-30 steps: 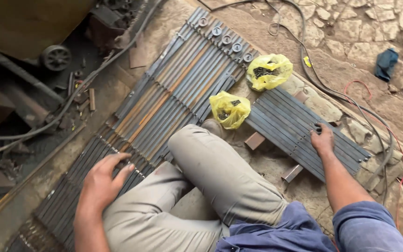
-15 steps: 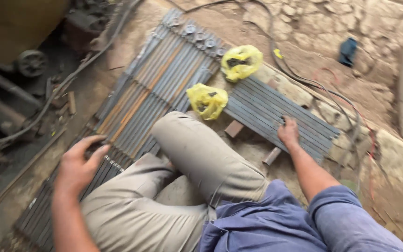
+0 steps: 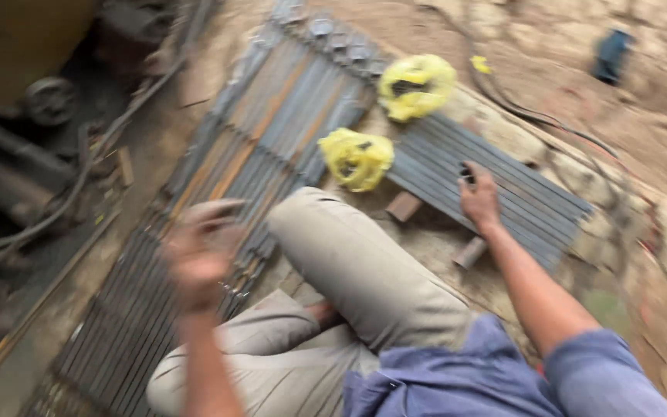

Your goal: The person sits on the ground and assembles metal bars by inserting small metal pins into holes along the bars. They retrieve pins from yellow plastic bags and place them into the bars, occasionally adjusting the bars' positions.

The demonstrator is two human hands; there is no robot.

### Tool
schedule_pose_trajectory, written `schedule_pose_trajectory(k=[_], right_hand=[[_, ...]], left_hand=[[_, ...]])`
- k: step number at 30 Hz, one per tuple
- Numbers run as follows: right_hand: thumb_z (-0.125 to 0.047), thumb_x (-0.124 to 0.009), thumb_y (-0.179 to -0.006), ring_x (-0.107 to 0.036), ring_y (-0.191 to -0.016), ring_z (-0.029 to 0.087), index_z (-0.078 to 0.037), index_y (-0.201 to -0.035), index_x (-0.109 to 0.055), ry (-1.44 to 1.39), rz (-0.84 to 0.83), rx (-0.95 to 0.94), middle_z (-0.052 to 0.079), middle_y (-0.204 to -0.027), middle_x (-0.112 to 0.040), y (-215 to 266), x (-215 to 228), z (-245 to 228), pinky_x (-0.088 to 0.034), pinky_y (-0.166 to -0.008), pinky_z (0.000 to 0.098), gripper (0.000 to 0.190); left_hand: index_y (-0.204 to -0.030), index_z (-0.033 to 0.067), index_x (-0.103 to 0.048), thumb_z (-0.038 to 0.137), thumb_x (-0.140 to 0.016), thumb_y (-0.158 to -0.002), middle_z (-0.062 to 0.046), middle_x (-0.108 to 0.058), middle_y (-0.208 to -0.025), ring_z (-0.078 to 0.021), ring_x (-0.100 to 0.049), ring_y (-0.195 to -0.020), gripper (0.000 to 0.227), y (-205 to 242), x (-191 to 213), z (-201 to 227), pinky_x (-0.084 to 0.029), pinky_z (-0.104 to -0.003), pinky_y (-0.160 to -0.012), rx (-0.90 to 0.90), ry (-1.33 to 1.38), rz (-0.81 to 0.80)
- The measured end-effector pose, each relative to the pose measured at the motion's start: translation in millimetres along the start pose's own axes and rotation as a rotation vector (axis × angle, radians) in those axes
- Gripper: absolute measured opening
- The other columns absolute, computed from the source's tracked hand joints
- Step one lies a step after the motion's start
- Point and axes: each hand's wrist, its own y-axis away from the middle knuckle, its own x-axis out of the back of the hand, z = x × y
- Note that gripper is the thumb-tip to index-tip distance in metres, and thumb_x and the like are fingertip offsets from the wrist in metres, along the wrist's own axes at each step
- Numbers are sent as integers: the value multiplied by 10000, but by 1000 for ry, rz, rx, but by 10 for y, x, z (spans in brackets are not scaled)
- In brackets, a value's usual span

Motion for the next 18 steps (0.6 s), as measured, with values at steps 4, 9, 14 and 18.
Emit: schedule_pose_trajectory(k=[4,9,14,18], right_hand=[[-119,-633,-997,-699,-1071,198,-123,-1336,-663,-195,-160,0,119,-1205,-732,-273,-272,-610,-551,-927,344,340],[-261,-567,-1048,-632,-1184,228,-137,-1438,-601,-669,-763,-258,119,-1354,-612,-397,-1116,-823,-533,-973,366,411],[-276,-619,-939,-500,-1371,289,-129,-1446,-533,-35,-895,797,75,-1461,-540,-851,-2014,-594,-410,-1132,428,535],[-220,-587,-986,-529,-1377,243,-92,-1450,-565,-436,-1092,502,99,-1493,-569,-928,-2334,-271,-427,-1157,401,482]], left_hand=[[-1224,103,-734,182,-795,-862,-101,-758,-1218,-251,-696,-1124,376,-44,-966,-117,-549,-389,-975,-63,100,-339],[-1234,98,-708,259,-750,-972,-104,-739,-1152,-217,-730,-1044,309,-176,-2070,-279,-581,-334,-974,105,376,-126],[-1199,90,-718,283,-716,-982,-127,-747,-1157,-262,-739,-1061,291,-271,-2301,-788,-575,-354,-953,368,276,137],[-1170,103,-727,330,-697,-976,-123,-768,-1138,-287,-752,-1069,301,-228,-2305,-1018,-586,-368,-943,433,213,155]])
